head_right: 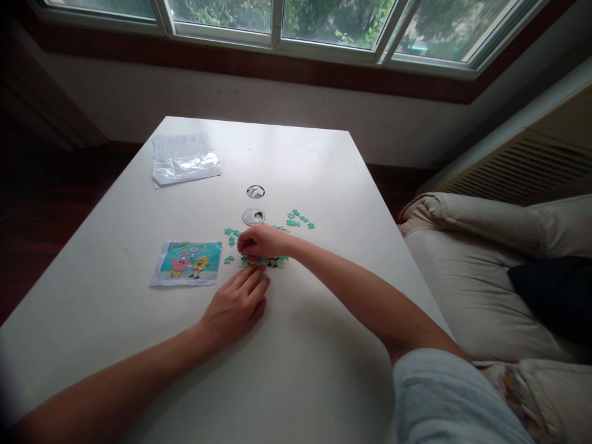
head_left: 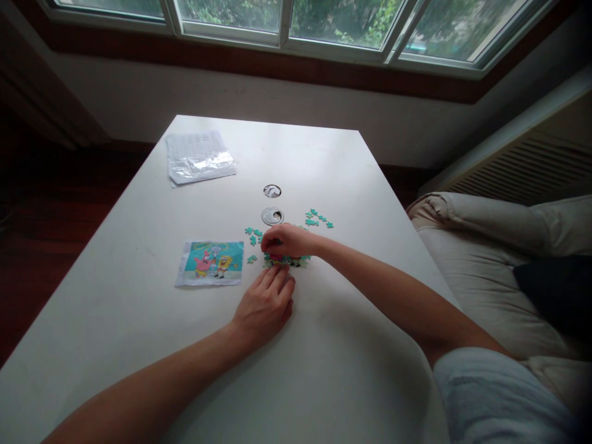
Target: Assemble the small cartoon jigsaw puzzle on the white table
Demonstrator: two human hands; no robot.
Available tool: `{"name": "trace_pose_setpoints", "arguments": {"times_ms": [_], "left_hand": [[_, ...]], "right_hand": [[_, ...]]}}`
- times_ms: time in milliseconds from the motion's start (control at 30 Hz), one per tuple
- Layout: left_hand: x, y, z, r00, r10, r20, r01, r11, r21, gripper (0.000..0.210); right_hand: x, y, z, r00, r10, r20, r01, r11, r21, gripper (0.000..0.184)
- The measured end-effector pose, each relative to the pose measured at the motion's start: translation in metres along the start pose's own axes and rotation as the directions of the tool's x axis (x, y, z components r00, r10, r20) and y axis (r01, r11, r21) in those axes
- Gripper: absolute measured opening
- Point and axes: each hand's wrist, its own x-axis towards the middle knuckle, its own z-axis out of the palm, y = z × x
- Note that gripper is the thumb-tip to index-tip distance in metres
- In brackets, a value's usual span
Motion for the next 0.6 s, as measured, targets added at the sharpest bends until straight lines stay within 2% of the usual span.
{"name": "trace_pose_setpoints", "arguments": {"times_ms": [367,600], "left_hand": [[0.0016,0.0011,-0.0026,1.000,0.001,0.012,-0.001,1.000,0.023,0.036],[0.0021,0.0014,-0.0032,1.000,-0.009,0.013,0.009,1.000,-0.010,0.035]], "right_hand": [[-0.0017,-0.0033,-0.0013,1.000,0.023,0.018,-0.024,0.998,0.061,0.015],[-0.0003,-0.0062,0.0023,0.998,-0.064,0.007,0.065,0.993,-0.098,0.014]]}}
